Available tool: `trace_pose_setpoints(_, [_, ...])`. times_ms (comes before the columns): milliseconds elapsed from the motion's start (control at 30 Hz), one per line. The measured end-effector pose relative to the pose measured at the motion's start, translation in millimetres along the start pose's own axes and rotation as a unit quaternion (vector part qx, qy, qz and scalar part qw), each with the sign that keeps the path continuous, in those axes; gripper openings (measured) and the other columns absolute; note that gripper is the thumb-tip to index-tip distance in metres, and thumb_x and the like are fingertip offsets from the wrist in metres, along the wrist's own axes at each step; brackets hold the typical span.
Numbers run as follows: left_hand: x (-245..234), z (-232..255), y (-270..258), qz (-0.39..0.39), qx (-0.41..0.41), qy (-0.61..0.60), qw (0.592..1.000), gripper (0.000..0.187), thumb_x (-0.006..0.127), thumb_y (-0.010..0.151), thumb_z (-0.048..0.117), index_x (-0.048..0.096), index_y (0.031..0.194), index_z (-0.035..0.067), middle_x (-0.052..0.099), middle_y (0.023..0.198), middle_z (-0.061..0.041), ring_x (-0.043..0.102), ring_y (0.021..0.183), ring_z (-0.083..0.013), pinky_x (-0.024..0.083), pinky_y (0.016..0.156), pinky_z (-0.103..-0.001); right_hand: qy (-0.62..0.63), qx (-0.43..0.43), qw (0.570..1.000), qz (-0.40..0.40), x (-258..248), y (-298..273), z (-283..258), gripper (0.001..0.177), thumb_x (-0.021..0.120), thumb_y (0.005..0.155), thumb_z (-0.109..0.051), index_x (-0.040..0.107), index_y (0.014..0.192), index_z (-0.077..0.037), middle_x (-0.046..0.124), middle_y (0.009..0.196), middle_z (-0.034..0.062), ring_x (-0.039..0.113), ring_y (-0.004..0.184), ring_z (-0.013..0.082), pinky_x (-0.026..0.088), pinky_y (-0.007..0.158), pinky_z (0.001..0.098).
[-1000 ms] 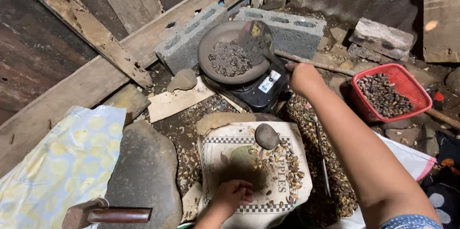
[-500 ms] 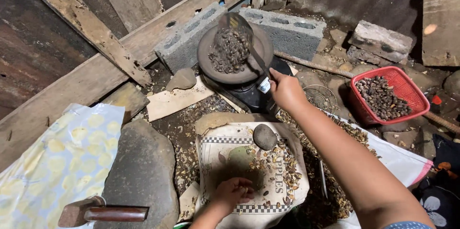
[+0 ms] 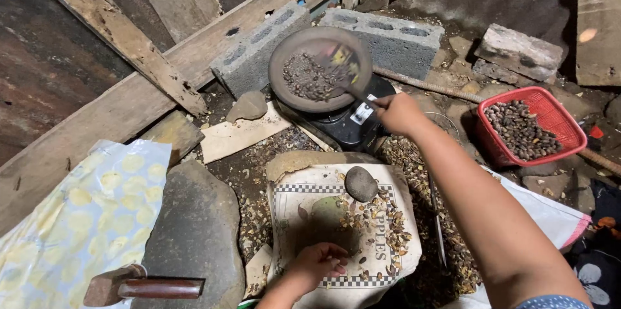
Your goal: The person processes cassava by first roasting the pieces in a pan on a portable gas stove. They then use a stone hammer to crack the roasted cassava on a flat stone surface. Finally, the person uses a hammer to flatten the cassava pieces on a white sheet.
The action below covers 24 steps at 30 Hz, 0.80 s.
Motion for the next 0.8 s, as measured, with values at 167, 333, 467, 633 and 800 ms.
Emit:
trace_pose_setpoints(167, [24,31,-24,-0.029,-0.039,0.029,0.998,0.038,0.06,0.091,-0.008,0.065,0.128,-0.002,0.074,0.112,-0.013,0.074,0.091,-0.0163,0.063,0.079,-0.023,0.226,0.027,0.972,-0.064,44,0,-10,0.026,0.068,0.095,-0.018,0.08,0.116,-0.01,0.062,0.065,0.0051,0.045,0.046,0.0124,0.037,0.041,0.0267])
trace_pose_setpoints(333, [28,38,-24,-0.029,-0.046,0.046,0.997,0.026,0.057,0.104,0.01,0.063,0.127,-0.001,0.076,0.109,-0.015,0.076,0.086,-0.0193,0.063,0.076,-0.024,0.504,0.073,0.858,-0.06,80,9,-8,0.029,0.061,0.097,-0.009,0.069,0.125,-0.002,0.06,0.067,0.0057,0.046,0.045,0.0109,0.033,0.035,0.0228])
trace_pose_setpoints(467, [22,29,-10,-0.041,-0.037,0.044,0.998,0.026,0.05,0.104,0.006,0.062,0.127,-0.002,0.076,0.108,-0.014,0.077,0.085,-0.0187,0.062,0.073,-0.021,0.291,-0.02,0.955,0.057,44,4,-2,0.036,0.064,0.096,-0.015,0.071,0.131,-0.007,0.064,0.066,0.0048,0.051,0.049,0.0127,0.039,0.045,0.0277])
trace_pose_setpoints(633, [14,14,13,-0.025,-0.03,0.009,0.999,0.034,0.044,0.098,0.002,0.064,0.125,-0.004,0.075,0.108,-0.018,0.074,0.083,-0.0208,0.063,0.074,-0.024,0.019,-0.257,0.934,0.247,3,-41,-34,0.048,0.062,0.085,-0.004,0.066,0.133,0.0,0.074,0.104,0.0254,0.071,0.079,0.0418,0.057,0.069,0.0458])
trace_pose_setpoints(800, [24,27,15,-0.06,0.014,0.054,0.997,0.031,0.047,0.102,0.004,0.062,0.129,0.001,0.071,0.113,-0.01,0.066,0.088,-0.0144,0.06,0.081,-0.025,-0.037,-0.238,0.953,0.186,2,-55,-37,0.05,0.061,0.089,-0.001,0.063,0.139,0.001,0.076,0.1,0.0228,0.07,0.059,0.0305,0.062,0.056,0.0381])
Point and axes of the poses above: each hand's wrist, its own y-axis towards the middle knuckle, its own x-axis out of the palm, z = x × y, the point moved 10 cm from there along y, towards the middle knuckle
